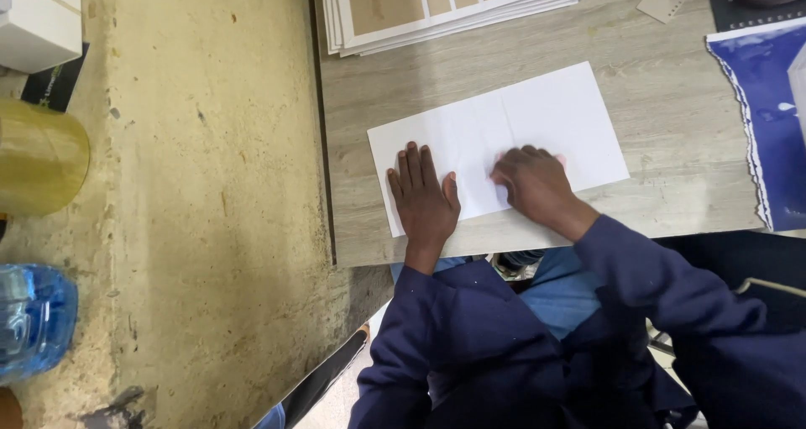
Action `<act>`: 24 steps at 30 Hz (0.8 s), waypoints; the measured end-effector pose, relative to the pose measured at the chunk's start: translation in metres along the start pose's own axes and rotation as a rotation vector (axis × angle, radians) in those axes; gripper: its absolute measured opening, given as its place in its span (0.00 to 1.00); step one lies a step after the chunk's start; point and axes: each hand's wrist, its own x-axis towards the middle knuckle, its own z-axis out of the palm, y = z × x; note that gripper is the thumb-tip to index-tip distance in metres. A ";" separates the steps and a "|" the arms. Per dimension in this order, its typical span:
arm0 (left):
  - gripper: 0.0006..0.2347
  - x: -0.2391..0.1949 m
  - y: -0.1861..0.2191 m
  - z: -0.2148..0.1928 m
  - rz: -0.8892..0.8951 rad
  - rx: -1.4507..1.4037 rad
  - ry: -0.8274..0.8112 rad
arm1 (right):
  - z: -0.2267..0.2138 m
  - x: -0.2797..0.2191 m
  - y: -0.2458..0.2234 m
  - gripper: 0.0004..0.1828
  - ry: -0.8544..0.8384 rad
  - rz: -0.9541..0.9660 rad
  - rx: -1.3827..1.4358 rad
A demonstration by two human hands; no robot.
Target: Assembling paper folders by applying adhesive to the flaps and folding them into shape.
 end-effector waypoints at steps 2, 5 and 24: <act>0.30 -0.001 -0.002 0.001 -0.005 -0.012 0.005 | 0.007 0.041 0.008 0.07 0.047 0.022 -0.013; 0.30 -0.001 0.002 -0.006 -0.008 -0.030 0.010 | 0.016 0.099 0.021 0.08 0.133 0.044 -0.034; 0.18 0.009 -0.038 0.003 0.129 0.033 0.253 | 0.055 -0.086 -0.024 0.04 0.384 -0.164 0.056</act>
